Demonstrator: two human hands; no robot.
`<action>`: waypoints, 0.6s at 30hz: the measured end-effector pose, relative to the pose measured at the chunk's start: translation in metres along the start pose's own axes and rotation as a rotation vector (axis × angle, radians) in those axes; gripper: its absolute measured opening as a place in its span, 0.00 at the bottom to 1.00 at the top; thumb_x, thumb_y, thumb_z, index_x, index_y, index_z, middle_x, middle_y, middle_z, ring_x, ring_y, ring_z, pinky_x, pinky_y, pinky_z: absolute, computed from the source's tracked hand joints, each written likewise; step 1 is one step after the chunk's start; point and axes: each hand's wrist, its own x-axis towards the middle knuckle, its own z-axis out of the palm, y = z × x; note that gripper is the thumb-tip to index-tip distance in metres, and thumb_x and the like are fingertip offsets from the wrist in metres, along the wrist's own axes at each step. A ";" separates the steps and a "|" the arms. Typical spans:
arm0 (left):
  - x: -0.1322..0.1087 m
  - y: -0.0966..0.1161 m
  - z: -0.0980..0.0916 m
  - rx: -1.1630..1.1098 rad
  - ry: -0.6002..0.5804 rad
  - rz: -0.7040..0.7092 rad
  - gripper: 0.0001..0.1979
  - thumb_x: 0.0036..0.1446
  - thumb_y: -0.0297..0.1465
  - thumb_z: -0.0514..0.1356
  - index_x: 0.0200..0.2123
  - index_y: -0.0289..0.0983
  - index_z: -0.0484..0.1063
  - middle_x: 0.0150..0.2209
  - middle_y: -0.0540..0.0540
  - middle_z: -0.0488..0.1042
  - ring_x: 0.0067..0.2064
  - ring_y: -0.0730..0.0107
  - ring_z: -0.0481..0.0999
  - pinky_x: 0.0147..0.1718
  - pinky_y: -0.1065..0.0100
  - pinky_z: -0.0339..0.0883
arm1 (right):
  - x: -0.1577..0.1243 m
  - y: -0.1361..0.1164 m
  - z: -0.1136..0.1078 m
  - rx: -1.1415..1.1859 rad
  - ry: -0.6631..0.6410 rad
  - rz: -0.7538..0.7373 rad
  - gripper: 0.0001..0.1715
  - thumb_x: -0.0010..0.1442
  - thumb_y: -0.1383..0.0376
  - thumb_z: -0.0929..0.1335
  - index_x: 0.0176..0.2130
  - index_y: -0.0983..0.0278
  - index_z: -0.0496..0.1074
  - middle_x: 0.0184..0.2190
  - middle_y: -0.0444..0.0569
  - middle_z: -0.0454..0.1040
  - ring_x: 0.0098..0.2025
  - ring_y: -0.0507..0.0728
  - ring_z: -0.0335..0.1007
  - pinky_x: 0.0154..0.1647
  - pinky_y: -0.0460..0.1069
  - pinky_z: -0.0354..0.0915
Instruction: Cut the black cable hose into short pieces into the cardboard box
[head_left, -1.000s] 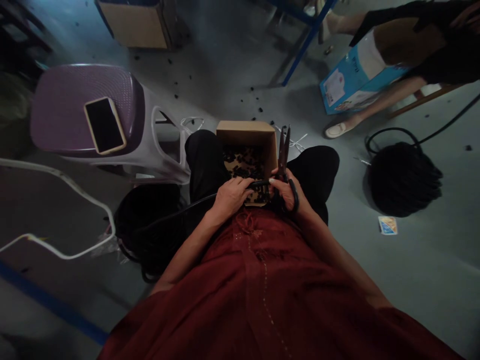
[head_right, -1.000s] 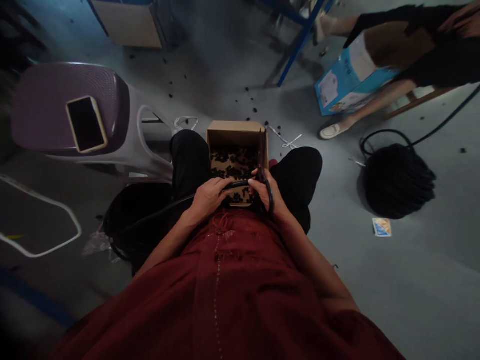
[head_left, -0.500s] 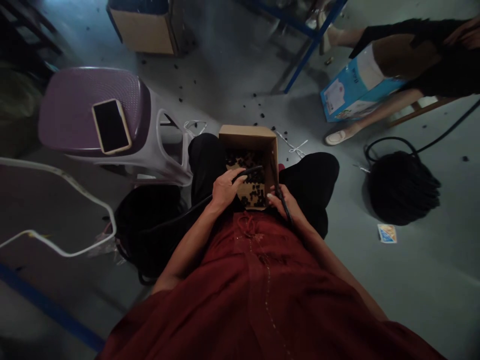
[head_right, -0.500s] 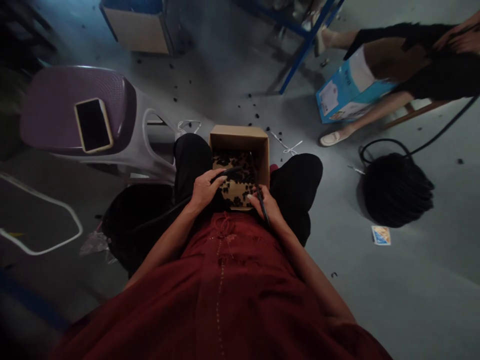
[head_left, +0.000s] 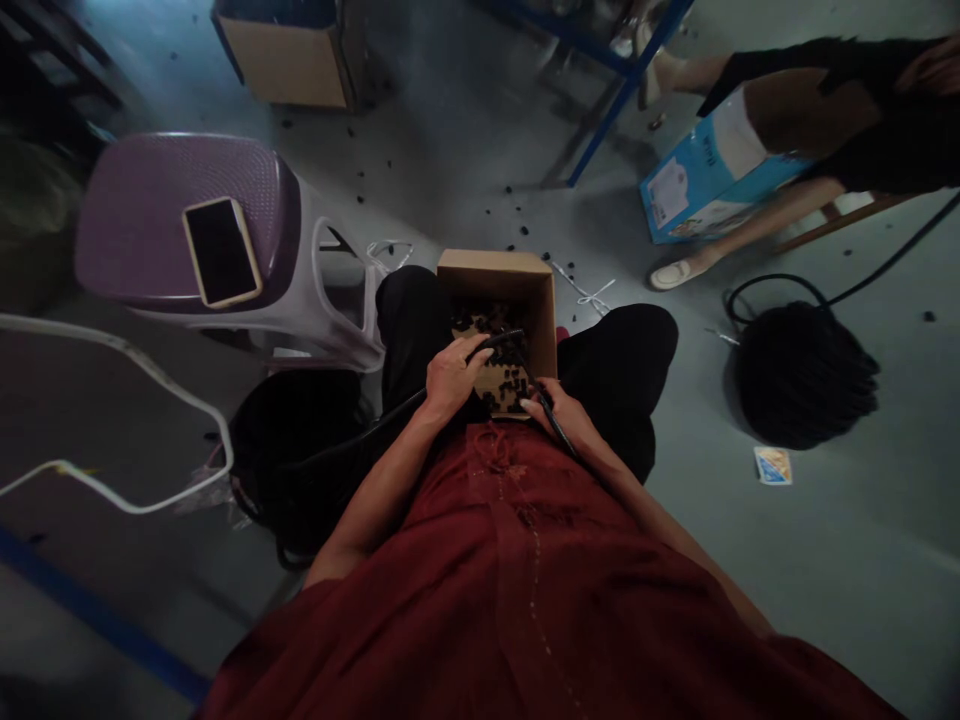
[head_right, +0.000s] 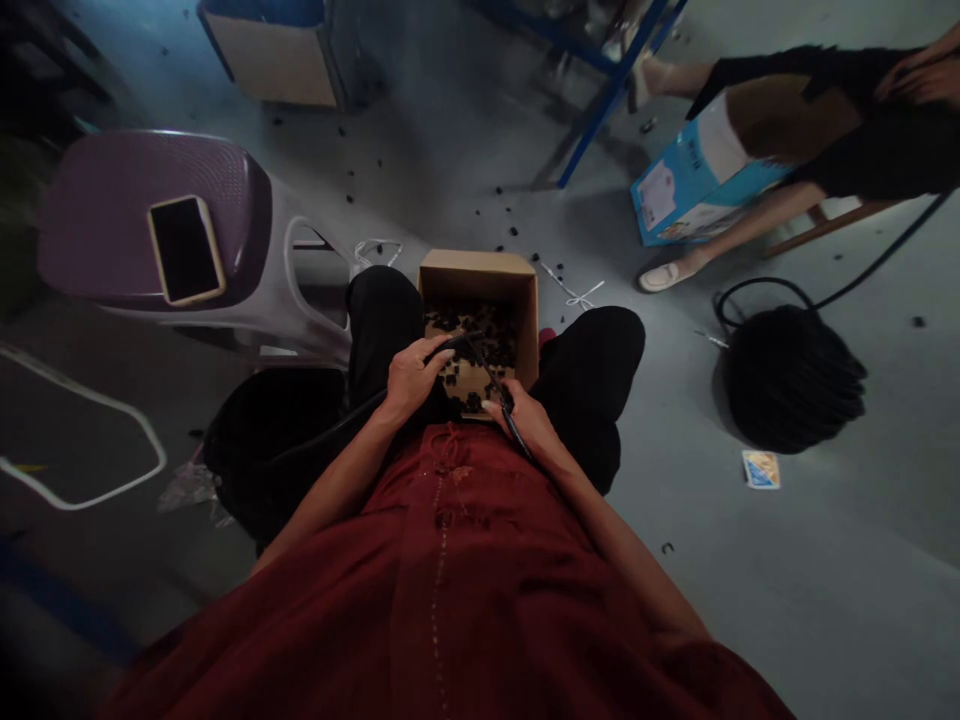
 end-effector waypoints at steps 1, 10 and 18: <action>0.000 0.000 0.000 0.005 -0.006 -0.003 0.15 0.60 0.36 0.54 0.48 0.42 0.72 0.45 0.49 0.75 0.45 0.71 0.74 0.45 0.72 0.64 | 0.000 0.000 0.000 -0.007 0.002 -0.007 0.30 0.55 0.51 0.64 0.52 0.62 0.62 0.39 0.52 0.74 0.39 0.59 0.71 0.39 0.51 0.64; -0.001 0.003 0.003 0.034 -0.047 -0.021 0.15 0.60 0.36 0.54 0.48 0.42 0.72 0.46 0.49 0.75 0.45 0.71 0.74 0.46 0.71 0.64 | 0.001 -0.002 -0.001 -0.010 0.006 0.003 0.28 0.56 0.51 0.63 0.52 0.62 0.63 0.39 0.52 0.74 0.38 0.59 0.71 0.38 0.50 0.64; -0.001 0.003 0.005 -0.007 -0.048 -0.008 0.14 0.59 0.35 0.55 0.47 0.41 0.72 0.48 0.50 0.74 0.49 0.70 0.72 0.49 0.69 0.64 | 0.008 0.000 0.001 0.045 -0.014 -0.023 0.27 0.57 0.52 0.63 0.51 0.63 0.63 0.40 0.52 0.73 0.39 0.58 0.70 0.39 0.50 0.64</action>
